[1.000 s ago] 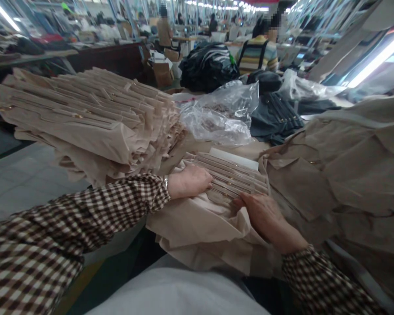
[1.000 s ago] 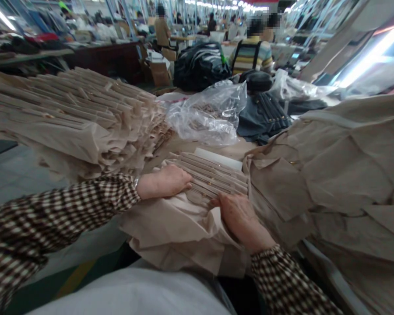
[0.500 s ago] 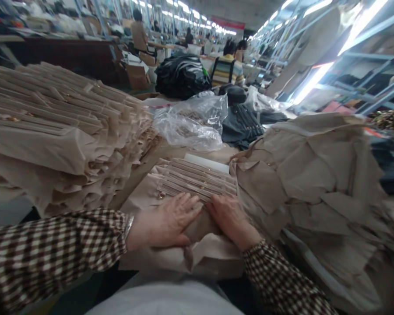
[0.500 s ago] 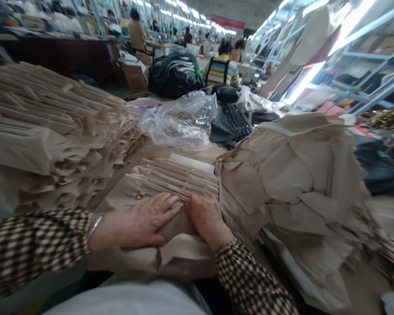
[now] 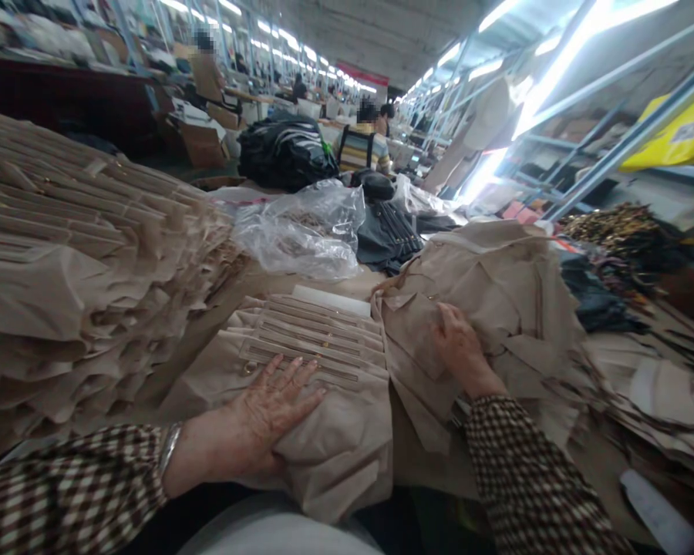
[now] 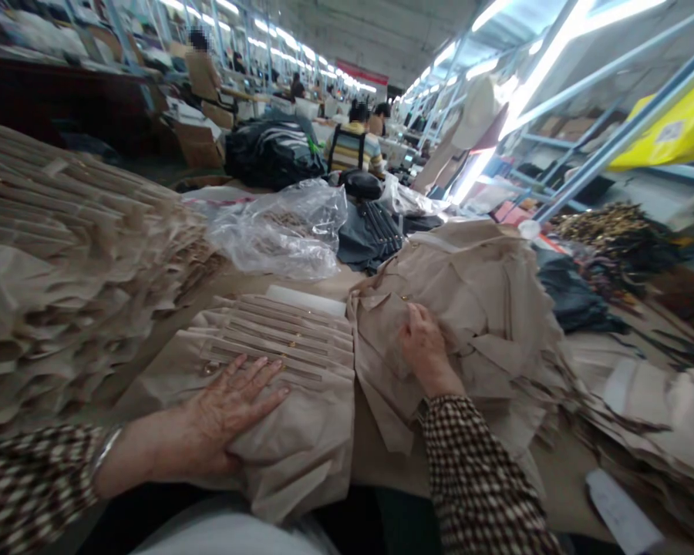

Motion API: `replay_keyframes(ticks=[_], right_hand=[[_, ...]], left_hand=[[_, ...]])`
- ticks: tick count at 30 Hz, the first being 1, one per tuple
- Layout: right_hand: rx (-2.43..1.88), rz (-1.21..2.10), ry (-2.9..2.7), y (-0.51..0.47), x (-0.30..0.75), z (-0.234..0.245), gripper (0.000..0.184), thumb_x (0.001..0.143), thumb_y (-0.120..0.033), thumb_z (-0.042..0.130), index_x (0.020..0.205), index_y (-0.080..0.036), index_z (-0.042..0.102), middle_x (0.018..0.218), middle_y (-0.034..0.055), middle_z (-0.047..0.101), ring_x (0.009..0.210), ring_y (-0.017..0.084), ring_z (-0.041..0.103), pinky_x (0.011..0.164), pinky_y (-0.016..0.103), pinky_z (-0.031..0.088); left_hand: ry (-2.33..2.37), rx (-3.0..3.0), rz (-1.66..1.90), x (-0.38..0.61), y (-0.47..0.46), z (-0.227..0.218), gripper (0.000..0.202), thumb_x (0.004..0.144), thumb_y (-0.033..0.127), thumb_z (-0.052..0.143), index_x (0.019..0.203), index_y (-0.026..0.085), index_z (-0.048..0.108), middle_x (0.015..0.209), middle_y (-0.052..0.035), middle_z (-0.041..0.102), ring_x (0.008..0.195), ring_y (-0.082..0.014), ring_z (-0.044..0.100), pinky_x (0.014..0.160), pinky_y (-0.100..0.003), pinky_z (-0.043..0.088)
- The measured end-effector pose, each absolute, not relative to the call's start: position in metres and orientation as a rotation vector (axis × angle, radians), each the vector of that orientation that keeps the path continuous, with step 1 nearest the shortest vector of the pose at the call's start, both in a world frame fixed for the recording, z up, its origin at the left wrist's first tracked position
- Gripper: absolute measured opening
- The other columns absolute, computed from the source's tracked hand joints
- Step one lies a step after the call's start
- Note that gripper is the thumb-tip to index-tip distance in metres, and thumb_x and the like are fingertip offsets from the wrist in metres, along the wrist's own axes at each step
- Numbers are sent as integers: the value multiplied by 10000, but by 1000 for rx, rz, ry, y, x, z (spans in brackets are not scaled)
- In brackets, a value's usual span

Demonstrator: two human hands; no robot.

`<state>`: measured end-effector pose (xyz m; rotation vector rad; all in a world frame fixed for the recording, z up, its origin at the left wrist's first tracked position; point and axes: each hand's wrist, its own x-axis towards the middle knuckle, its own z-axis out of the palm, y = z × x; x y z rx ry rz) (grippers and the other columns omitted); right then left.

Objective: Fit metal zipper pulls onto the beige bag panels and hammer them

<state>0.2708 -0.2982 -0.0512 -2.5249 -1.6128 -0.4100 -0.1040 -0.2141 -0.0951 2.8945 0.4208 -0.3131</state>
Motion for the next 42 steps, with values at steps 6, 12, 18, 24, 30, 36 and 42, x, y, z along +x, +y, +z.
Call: replay_keyframes(ticks=[6, 12, 18, 24, 30, 36, 42], right_hand=[[-2702, -426, -1654, -272, 281, -36, 327, 904, -283, 550, 1178, -108, 590, 1166, 197, 656, 1110, 331, 574, 914, 431, 429], [-2831, -326, -1632, -262, 283, -20, 244, 947, -243, 488, 1099, -108, 622, 970, 187, 723, 947, 283, 672, 823, 374, 413], [-2530, -221, -1669, -290, 259, 13, 285, 977, -375, 433, 952, -202, 657, 871, 78, 718, 790, 200, 655, 663, 290, 384], [-1960, 738, -1945, -322, 194, -20, 291, 926, -363, 521, 1109, -210, 687, 877, 24, 724, 719, 143, 640, 641, 248, 463], [-2371, 196, -1548, -306, 247, -44, 378, 949, -276, 390, 1134, -116, 679, 997, 135, 732, 881, 201, 661, 800, 321, 486], [-2559, 165, -1598, -277, 257, -60, 300, 884, -247, 507, 1089, -143, 698, 1044, 148, 740, 931, 218, 676, 760, 281, 442], [-2620, 120, -1634, -274, 250, -36, 259, 880, -179, 457, 943, -157, 707, 935, 115, 737, 852, 193, 665, 690, 262, 398]], left_hand=[[404, 2897, -300, -105, -212, -103, 1128, 635, 427, 789, 1572, 340, 168, 1654, -164, -76, 1514, -410, -44, 1194, -653, -21], [392, 2917, -233, -107, -212, -112, 1089, 658, 452, 770, 1570, 335, 187, 1658, -151, -96, 1517, -403, -55, 1192, -647, -40], [406, 2891, -262, -103, -212, -106, 1098, 643, 448, 781, 1568, 328, 202, 1657, -167, -70, 1515, -416, -31, 1182, -664, -39], [472, 2837, -386, -96, -215, -91, 1045, 657, 420, 785, 1556, 304, 265, 1657, -176, 16, 1515, -416, 0, 1192, -655, -20], [411, 2883, -255, -103, -213, -103, 1109, 643, 460, 799, 1570, 317, 206, 1661, -162, -23, 1513, -420, -18, 1193, -654, -34], [415, 2840, -346, -102, -213, -80, 1017, 710, 397, 743, 1571, 306, 209, 1656, -154, -49, 1516, -388, -47, 1209, -627, 16], [413, 2759, -429, -102, -212, -58, 1083, 661, 411, 811, 1567, 318, 224, 1652, -160, -27, 1512, -403, -27, 1210, -631, 75]])
